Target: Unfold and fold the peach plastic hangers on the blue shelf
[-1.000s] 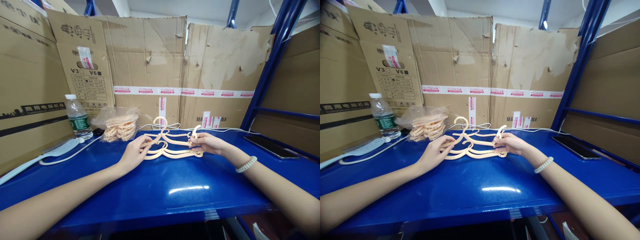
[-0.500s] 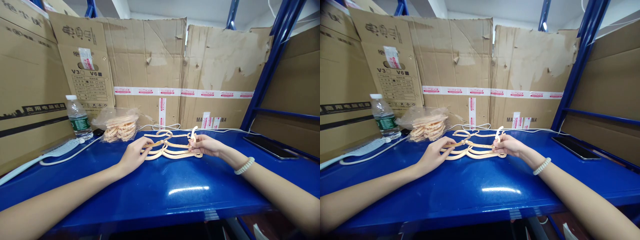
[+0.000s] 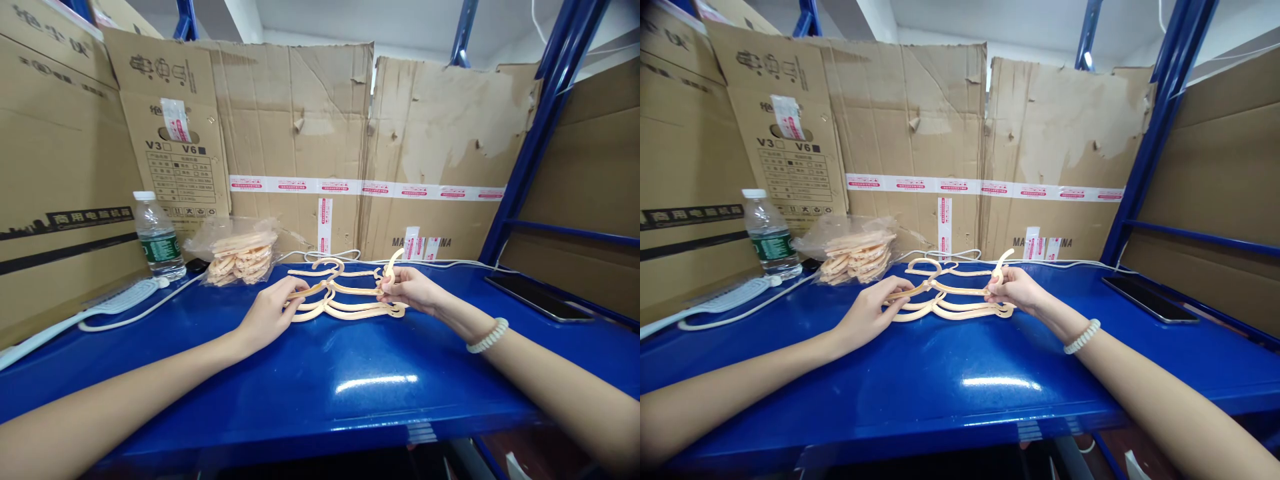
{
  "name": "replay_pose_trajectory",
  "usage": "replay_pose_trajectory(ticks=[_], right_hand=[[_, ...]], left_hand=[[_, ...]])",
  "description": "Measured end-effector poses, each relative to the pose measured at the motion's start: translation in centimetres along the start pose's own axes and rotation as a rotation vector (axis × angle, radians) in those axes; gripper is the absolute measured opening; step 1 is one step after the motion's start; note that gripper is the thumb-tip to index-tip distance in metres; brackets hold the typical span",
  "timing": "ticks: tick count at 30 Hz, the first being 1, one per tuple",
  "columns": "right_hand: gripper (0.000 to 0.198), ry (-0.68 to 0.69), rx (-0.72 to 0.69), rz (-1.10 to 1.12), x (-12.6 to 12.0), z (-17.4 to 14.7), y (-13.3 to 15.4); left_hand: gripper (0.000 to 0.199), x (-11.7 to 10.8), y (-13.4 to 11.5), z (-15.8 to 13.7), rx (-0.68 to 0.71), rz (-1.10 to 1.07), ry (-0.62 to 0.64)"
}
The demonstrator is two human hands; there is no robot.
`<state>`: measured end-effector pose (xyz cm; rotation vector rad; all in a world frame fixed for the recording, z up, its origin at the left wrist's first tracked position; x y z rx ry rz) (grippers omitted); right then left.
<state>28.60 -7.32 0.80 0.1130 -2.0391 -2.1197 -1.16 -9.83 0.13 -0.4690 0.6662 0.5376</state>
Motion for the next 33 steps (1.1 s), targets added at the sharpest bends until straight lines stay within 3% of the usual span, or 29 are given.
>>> replay_pose_trajectory(ticks=[4, 9, 17, 25, 33], right_hand=[[0.037, 0.008, -0.017, 0.032, 0.0, 0.0, 0.2], [0.024, 0.027, 0.011, 0.138, -0.7, 0.2, 0.5], [0.006, 0.135, 0.205, 0.185, -0.6, 0.0, 0.2], [0.009, 0.103, 0.22, 0.154, 0.0, -0.2, 0.3], [0.016, 0.021, 0.105, 0.096, 0.4, -0.2, 0.4]], left_hand=[[0.017, -0.1, 0.0, 0.1, 0.003, -0.013, -0.011], [0.017, -0.2, -0.2, 0.3, 0.03, -0.001, -0.043], [0.017, 0.0, 0.1, 0.2, 0.056, 0.014, -0.046], [0.016, 0.0, 0.1, 0.0, 0.066, 0.033, -0.032], [0.016, 0.1, 0.0, 0.0, 0.071, 0.04, -0.016]])
Point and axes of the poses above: each hand's wrist, its own z-axis towards the middle knuckle, its own x-axis out of the palm, y = z × x, the point moved 2 cm from there along z, towards the middle knuckle, and after that the axes turned 5 degrees about z, right-handed, at the moved point
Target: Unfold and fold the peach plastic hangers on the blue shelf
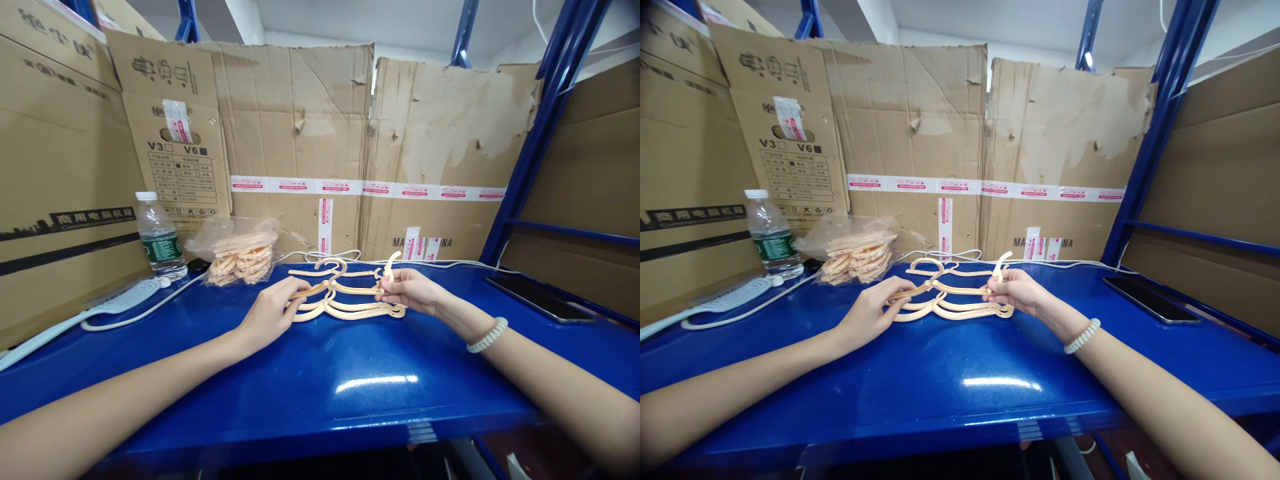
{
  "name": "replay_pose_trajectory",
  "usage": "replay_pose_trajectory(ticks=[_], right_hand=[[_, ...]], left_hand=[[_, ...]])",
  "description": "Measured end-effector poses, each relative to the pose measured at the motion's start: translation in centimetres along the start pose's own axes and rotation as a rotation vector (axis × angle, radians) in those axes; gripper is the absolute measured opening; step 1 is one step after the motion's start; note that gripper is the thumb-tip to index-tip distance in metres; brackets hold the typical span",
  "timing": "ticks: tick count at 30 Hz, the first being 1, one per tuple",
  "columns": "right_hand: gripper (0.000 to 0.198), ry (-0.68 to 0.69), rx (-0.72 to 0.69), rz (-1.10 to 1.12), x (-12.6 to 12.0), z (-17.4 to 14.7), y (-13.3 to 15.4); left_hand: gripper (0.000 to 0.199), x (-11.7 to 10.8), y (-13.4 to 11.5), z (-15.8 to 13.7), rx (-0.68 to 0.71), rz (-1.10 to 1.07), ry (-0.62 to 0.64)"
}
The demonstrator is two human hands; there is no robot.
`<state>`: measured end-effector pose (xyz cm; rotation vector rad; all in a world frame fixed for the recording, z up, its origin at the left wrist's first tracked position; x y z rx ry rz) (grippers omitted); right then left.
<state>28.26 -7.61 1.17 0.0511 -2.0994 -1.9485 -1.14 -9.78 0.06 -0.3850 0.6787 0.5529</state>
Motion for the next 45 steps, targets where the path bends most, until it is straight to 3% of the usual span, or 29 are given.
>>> replay_pose_trajectory(ticks=[8, 45], right_hand=[[0.018, -0.085, -0.095, -0.022, 0.26, 0.11, -0.39], [0.031, -0.039, -0.224, -0.098, 0.15, 0.26, -0.48]], left_hand=[[0.017, -0.01, 0.03, -0.11, -0.011, -0.014, 0.02], [0.018, -0.1, -0.15, -0.01, -0.008, 0.011, 0.014]])
Point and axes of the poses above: each hand's wrist, its own z-axis towards the middle knuckle, its own x-axis out of the palm, y = z × x, the point moved 2 cm from there along z, towards the middle knuckle, and after that the axes turned 5 degrees about z, right-handed, at the moved point
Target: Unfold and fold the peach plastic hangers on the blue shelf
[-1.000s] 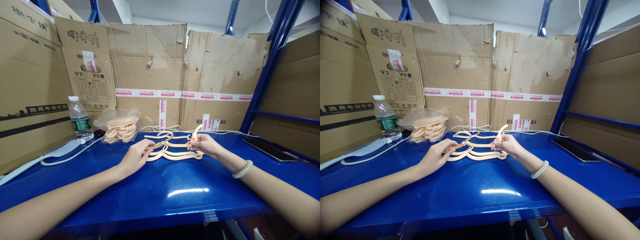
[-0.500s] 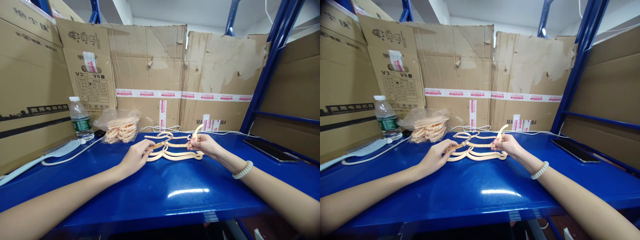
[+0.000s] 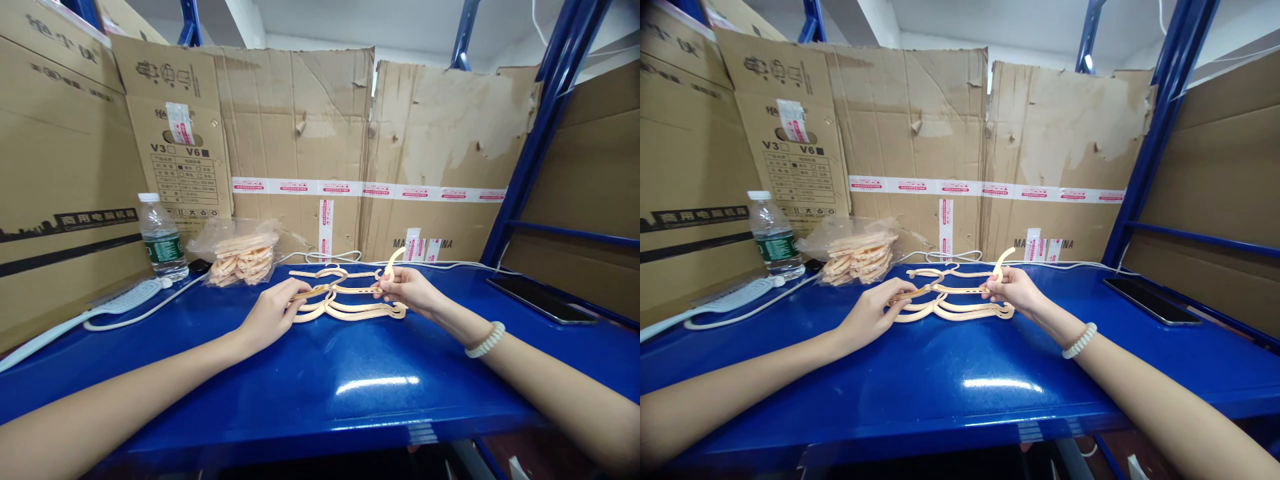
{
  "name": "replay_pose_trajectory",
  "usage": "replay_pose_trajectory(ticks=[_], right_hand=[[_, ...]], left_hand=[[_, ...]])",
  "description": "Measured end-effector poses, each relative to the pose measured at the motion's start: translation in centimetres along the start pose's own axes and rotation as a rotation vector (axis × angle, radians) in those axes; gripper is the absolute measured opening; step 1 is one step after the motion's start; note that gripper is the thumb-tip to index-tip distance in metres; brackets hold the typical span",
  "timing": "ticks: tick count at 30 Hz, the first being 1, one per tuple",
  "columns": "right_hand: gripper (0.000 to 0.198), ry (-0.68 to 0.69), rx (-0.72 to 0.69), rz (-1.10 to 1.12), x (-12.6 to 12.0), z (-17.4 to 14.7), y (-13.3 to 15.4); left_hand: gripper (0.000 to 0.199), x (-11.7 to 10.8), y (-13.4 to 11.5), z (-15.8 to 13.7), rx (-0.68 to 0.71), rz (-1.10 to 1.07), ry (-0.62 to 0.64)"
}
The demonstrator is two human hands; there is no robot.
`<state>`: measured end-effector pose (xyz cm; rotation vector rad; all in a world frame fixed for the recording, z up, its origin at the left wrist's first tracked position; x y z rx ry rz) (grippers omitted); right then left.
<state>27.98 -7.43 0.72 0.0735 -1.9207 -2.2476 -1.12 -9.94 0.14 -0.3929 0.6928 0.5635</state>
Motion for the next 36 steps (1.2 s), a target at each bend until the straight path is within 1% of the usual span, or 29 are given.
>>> replay_pose_trajectory(ticks=[3, 10, 17, 22, 29, 36], right_hand=[[0.034, 0.001, -0.006, 0.006, -0.01, 0.01, -0.01], [0.033, -0.022, -0.02, 0.001, 0.05, 0.05, -0.08], [0.045, -0.034, -0.124, 0.006, 0.47, -0.15, 0.27], [0.048, -0.047, -0.169, -0.001, 0.42, -0.23, 0.45], [0.047, -0.043, -0.168, -0.008, 0.32, -0.17, 0.47], [0.048, -0.051, -0.113, 0.017, 0.53, -0.41, 0.67]], left_hand=[[0.018, -0.02, 0.04, 0.01, 0.003, 0.005, 0.0], [0.018, 0.0, 0.05, 0.04, -0.002, -0.007, 0.0], [0.017, 0.01, -0.08, 0.07, -0.019, -0.026, 0.002], [0.016, -0.07, -0.28, 0.09, -0.015, -0.033, 0.002], [0.017, -0.09, -0.4, 0.05, -0.014, -0.044, 0.011], [0.017, -0.21, -0.68, 0.2, -0.051, -0.067, 0.053]])
Point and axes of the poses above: each hand's wrist, its own z-axis towards the middle knuckle, its own x-axis out of the palm, y = z × x, the point moved 2 cm from there along z, towards the middle knuckle, and after that the axes turned 5 degrees about z, right-handed, at the moved point
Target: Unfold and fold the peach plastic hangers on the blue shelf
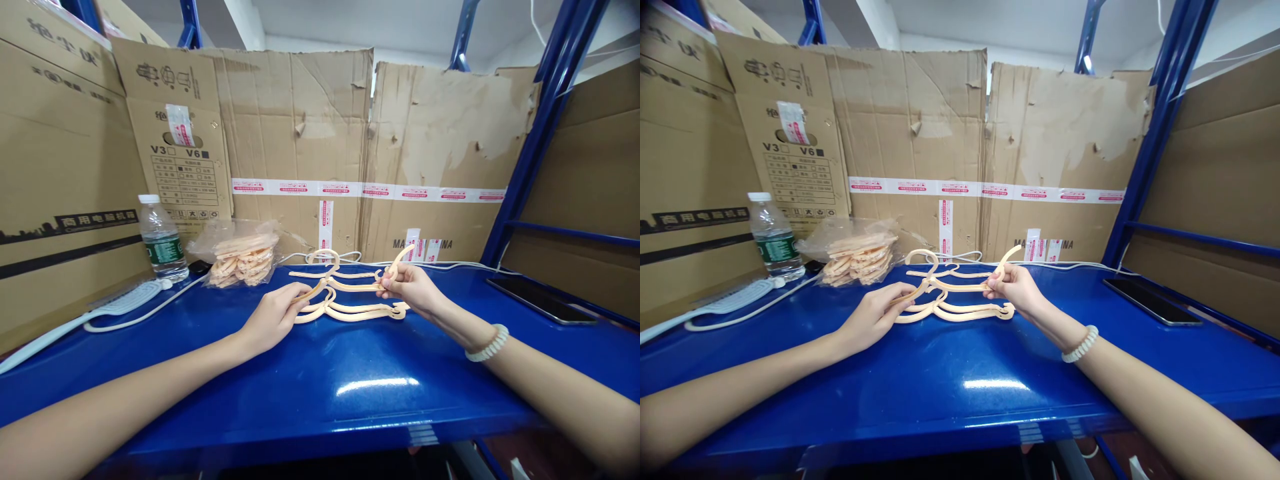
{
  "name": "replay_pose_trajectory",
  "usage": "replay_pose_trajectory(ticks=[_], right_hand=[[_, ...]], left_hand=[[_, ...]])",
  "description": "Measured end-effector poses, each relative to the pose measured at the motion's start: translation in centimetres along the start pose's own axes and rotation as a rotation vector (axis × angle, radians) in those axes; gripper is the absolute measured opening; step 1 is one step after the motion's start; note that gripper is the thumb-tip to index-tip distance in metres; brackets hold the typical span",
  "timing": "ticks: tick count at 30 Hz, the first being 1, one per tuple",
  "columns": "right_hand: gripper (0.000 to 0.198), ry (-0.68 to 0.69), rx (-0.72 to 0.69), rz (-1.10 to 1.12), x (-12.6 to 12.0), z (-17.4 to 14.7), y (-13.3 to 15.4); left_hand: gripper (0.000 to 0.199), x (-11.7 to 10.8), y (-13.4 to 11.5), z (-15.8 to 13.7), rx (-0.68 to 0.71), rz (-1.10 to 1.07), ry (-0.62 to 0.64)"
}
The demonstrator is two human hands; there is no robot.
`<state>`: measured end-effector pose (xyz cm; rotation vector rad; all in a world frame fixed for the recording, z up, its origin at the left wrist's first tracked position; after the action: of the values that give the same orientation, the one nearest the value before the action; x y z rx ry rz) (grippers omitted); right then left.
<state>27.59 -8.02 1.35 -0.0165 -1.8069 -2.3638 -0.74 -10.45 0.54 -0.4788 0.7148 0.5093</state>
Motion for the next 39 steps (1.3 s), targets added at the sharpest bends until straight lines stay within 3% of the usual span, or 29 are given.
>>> replay_pose_trajectory(ticks=[9, 16, 24, 31, 34, 39], right_hand=[[0.047, -0.069, -0.048, 0.022, 0.3, -0.2, 0.3], [0.036, 0.022, -0.008, 0.092, 0.2, 0.1, 0.0], [0.029, -0.025, -0.034, 0.229, -2.2, 1.1, 1.7], [0.022, 0.179, 0.03, 0.045, -4.8, 1.4, 3.4], [0.025, 0.321, 0.108, -0.08, -5.8, 1.4, 3.6], [0.032, 0.681, 0.213, -0.463, -6.2, 0.9, 3.7]], left_hand=[[0.022, 0.1, -0.1, 0.1, -0.051, -0.128, 0.041], [0.019, -0.3, 0.3, 0.3, -0.115, -0.04, 0.065], [0.015, -1.9, 0.4, 1.1, 0.047, 0.158, 0.107], [0.026, -3.4, 0.3, 1.4, 0.217, 0.349, 0.157], [0.025, -3.9, 0.0, 1.4, 0.234, 0.352, 0.272], [0.01, -3.8, -0.6, 1.0, 0.157, 0.324, 0.485]])
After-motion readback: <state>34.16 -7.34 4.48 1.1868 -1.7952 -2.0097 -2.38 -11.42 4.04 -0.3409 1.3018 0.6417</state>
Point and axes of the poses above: each hand's wrist, its own z-axis towards the middle knuckle, its own x-axis out of the palm, y = z × x, the point moved 2 cm from there along z, towards the middle knuckle, and after that the axes turned 5 degrees about z, right-handed, at the moved point
